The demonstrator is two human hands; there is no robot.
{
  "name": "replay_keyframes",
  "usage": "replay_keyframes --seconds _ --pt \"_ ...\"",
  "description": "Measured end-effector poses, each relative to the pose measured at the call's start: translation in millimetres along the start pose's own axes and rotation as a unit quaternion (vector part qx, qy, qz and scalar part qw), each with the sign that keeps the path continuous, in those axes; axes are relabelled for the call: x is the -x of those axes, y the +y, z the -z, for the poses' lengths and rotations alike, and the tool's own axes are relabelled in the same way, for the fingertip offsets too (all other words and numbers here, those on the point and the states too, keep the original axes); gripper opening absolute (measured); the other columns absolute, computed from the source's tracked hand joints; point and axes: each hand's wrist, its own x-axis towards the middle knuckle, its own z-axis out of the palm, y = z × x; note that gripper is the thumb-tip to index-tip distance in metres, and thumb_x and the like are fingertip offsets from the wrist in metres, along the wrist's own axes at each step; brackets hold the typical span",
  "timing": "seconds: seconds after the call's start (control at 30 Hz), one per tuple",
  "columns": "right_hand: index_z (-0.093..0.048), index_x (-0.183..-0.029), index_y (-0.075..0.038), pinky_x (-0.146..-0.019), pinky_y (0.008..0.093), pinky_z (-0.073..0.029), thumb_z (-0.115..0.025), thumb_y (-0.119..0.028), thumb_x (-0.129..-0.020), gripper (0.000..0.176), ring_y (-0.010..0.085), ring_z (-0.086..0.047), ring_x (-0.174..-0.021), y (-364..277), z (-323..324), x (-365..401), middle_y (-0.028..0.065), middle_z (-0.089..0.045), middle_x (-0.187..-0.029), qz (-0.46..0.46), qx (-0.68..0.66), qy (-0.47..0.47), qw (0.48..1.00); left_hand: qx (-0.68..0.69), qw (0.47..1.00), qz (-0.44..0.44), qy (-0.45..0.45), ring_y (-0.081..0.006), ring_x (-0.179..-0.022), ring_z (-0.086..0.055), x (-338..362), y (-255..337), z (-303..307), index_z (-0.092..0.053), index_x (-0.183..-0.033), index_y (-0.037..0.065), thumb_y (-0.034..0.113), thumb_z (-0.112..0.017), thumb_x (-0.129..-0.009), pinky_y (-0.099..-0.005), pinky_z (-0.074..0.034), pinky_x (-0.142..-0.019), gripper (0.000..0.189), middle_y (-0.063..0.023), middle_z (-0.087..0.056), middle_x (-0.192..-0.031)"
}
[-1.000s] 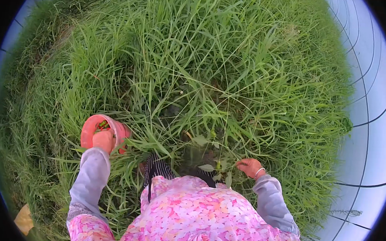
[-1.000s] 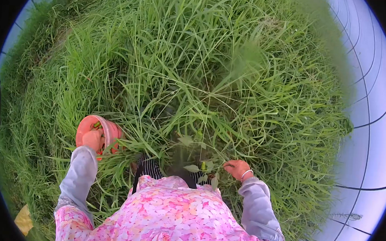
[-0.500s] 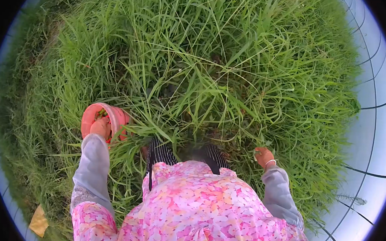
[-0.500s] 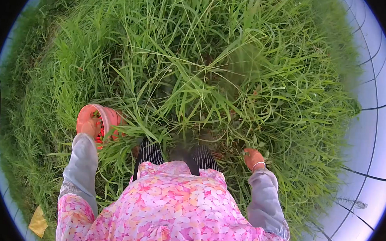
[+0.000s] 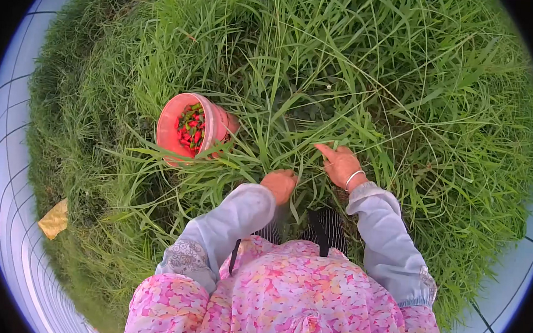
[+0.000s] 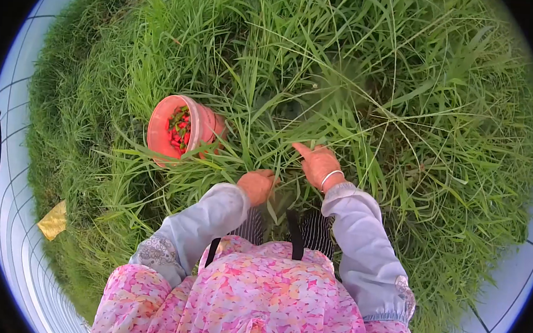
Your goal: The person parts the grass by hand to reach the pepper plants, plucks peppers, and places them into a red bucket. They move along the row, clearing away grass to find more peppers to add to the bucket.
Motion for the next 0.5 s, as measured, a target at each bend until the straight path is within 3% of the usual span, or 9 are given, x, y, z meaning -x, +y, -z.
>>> replay_keyframes --seconds 0.07,0.1,0.2,0.27,0.33,0.43,0.47,0.5 --pt "-0.039 -0.131 -0.025 -0.090 0.0421 -0.037 -0.054 -0.013 -0.079 0.055 0.0375 -0.047 -0.104 2.3 0.8 -18.8 0.0218 -0.051 -0.108 -0.022 0.041 0.003 0.999 0.008 0.995 -0.023 0.101 -0.0313 -0.107 -0.051 7.1 -7.1 -5.0 -0.053 -0.116 0.011 0.016 -0.053 -0.077 -0.0388 -0.044 -0.088 0.039 -0.0142 -0.050 -0.119" --pt "-0.039 -0.132 -0.026 -0.095 0.0436 -0.032 -0.053 -0.013 -0.079 0.056 0.0379 -0.043 -0.110 0.3 7.4 -26.7 0.0225 -0.047 -0.117 -0.036 0.076 0.002 0.996 0.043 0.998 -0.006 0.044 -0.0312 -0.114 -0.047 8.4 -12.8 9.3 -0.050 -0.120 0.012 0.015 -0.055 -0.075 -0.0373 -0.042 -0.092 0.045 -0.0144 -0.044 -0.128" --pt "-0.040 -0.131 -0.027 -0.103 0.0468 -0.023 -0.054 -0.010 -0.076 0.059 0.0376 -0.034 -0.122 11.9 15.5 -40.6 0.0208 -0.038 -0.133 -0.071 0.187 0.066 0.977 -0.024 0.994 0.059 0.089 -0.0330 -0.112 -0.047 14.4 -38.8 23.9 -0.051 -0.117 0.010 0.013 -0.055 -0.074 -0.0375 -0.042 -0.091 0.043 -0.0151 -0.045 -0.126" --pt "-0.042 -0.129 -0.027 -0.104 0.0514 -0.019 -0.055 -0.011 -0.074 0.059 0.0387 -0.029 -0.126 24.0 24.4 -45.4 0.0178 -0.031 -0.139 -0.178 0.227 -0.011 0.957 0.015 0.994 0.078 0.076 -0.0351 -0.108 -0.049 24.0 -63.9 25.6 -0.052 -0.114 0.008 0.012 -0.055 -0.074 -0.0395 -0.043 -0.088 0.040 -0.0169 -0.047 -0.119" --pt "-0.044 -0.126 -0.024 -0.104 0.0531 -0.019 -0.055 -0.011 -0.073 0.055 0.0385 -0.029 -0.127 36.1 30.5 -34.0 0.0189 -0.032 -0.138 -0.223 0.224 0.025 0.948 0.033 0.994 0.096 0.036 -0.0356 -0.106 -0.050 33.9 -80.6 34.3 -0.052 -0.113 0.007 0.012 -0.055 -0.074 -0.0407 -0.044 -0.087 0.039 -0.0178 -0.048 -0.116" --pt "-0.039 -0.132 -0.023 -0.100 0.0514 -0.028 -0.057 -0.018 -0.076 0.059 0.0378 -0.036 -0.123 53.4 33.1 -18.5 0.0176 -0.031 -0.139 -0.277 0.267 -0.005 0.923 0.043 0.997 0.058 0.028 -0.0351 -0.101 -0.053 53.4 -101.6 32.5 -0.052 -0.110 0.006 0.015 -0.056 -0.076 -0.0420 -0.045 -0.085 0.035 -0.0184 -0.049 -0.112" --pt "-0.042 -0.129 -0.019 -0.099 0.0494 -0.031 -0.058 -0.019 -0.075 0.056 0.0352 -0.041 -0.120 48.1 40.7 -20.4 0.0183 -0.038 -0.134 -0.321 0.209 -0.054 0.922 0.045 0.997 0.056 0.024 -0.0345 -0.099 -0.053 55.2 -108.5 26.8 -0.053 -0.109 0.006 0.017 -0.055 -0.077 -0.0421 -0.045 -0.084 0.034 -0.0181 -0.050 -0.110" --pt "-0.042 -0.128 -0.015 -0.093 0.0451 -0.040 -0.056 -0.018 -0.076 0.053 0.0332 -0.048 -0.114 60.8 38.6 -21.5 0.0185 -0.047 -0.126 -0.252 0.241 -0.077 0.934 -0.007 1.000 0.007 -0.014 -0.0338 -0.097 -0.054 59.5 -109.1 35.8 -0.053 -0.109 0.006 0.018 -0.055 -0.078 -0.0421 -0.046 -0.083 0.033 -0.0180 -0.053 -0.106"
